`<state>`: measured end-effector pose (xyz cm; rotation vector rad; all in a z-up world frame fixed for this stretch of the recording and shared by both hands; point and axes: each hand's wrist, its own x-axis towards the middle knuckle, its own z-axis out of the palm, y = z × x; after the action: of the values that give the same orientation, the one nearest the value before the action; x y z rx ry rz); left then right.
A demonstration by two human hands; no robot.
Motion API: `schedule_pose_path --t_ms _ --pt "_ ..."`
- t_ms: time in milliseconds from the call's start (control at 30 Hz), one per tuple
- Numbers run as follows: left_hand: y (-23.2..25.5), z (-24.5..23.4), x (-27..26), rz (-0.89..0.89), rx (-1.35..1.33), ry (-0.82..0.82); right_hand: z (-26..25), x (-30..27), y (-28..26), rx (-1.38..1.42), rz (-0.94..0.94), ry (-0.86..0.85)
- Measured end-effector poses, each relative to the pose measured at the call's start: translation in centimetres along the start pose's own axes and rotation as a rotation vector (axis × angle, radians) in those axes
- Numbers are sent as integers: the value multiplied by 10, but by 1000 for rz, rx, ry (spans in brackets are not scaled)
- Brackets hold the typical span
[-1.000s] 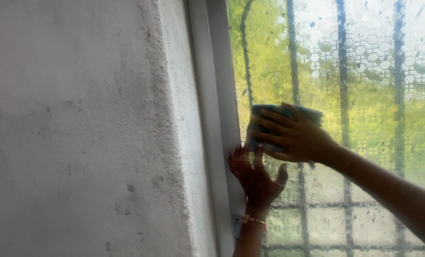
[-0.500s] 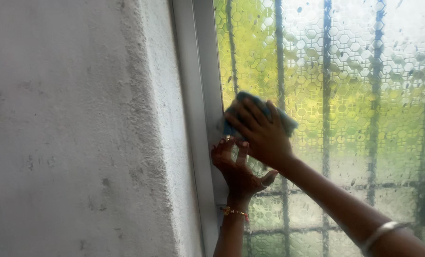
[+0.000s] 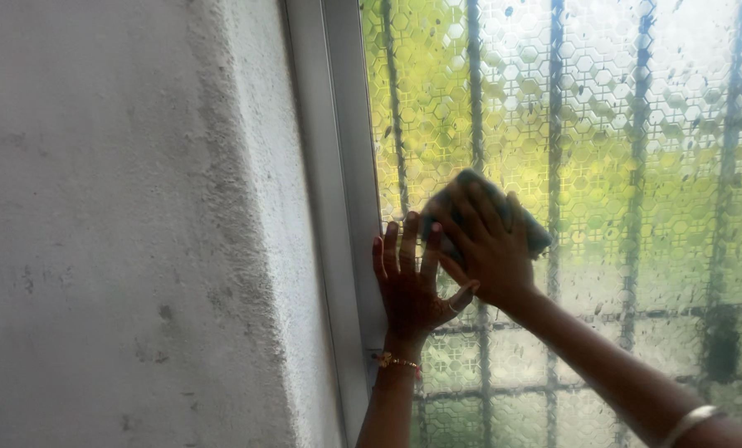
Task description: The person wipes a textured glass window using a blue cloth, moving in circular and back-and-forth motions across the surface. A spray bottle is visible on the windowsill, and the person occasionally uses the left hand to steady the window frame while cleaning with the right hand.
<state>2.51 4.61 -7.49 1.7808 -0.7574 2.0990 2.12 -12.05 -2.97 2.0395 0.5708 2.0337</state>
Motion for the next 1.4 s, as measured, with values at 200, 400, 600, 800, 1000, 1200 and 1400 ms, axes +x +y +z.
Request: schedule_pose_path --t_ms 200,400,600,800,1000,1200,1400 --pt "8 -6 11 25 -46 -91 -23 -11 91 -159 -33 -237" --pt "13 -13 14 55 -10 -176 16 23 54 45 425 201" --pt "10 -9 14 98 -37 -116 -11 -48 51 16 -94 48" --pt "12 -8 11 138 -19 -216 -8 -38 139 57 336 108" --pt "26 -5 15 64 2 -91 31 -5 89 -207 356 82" --pt "64 27 37 128 -24 -94 -23 -69 101 34 -34 2" --pt "70 23 42 150 0 -243 -18 -38 195 -158 202 58"
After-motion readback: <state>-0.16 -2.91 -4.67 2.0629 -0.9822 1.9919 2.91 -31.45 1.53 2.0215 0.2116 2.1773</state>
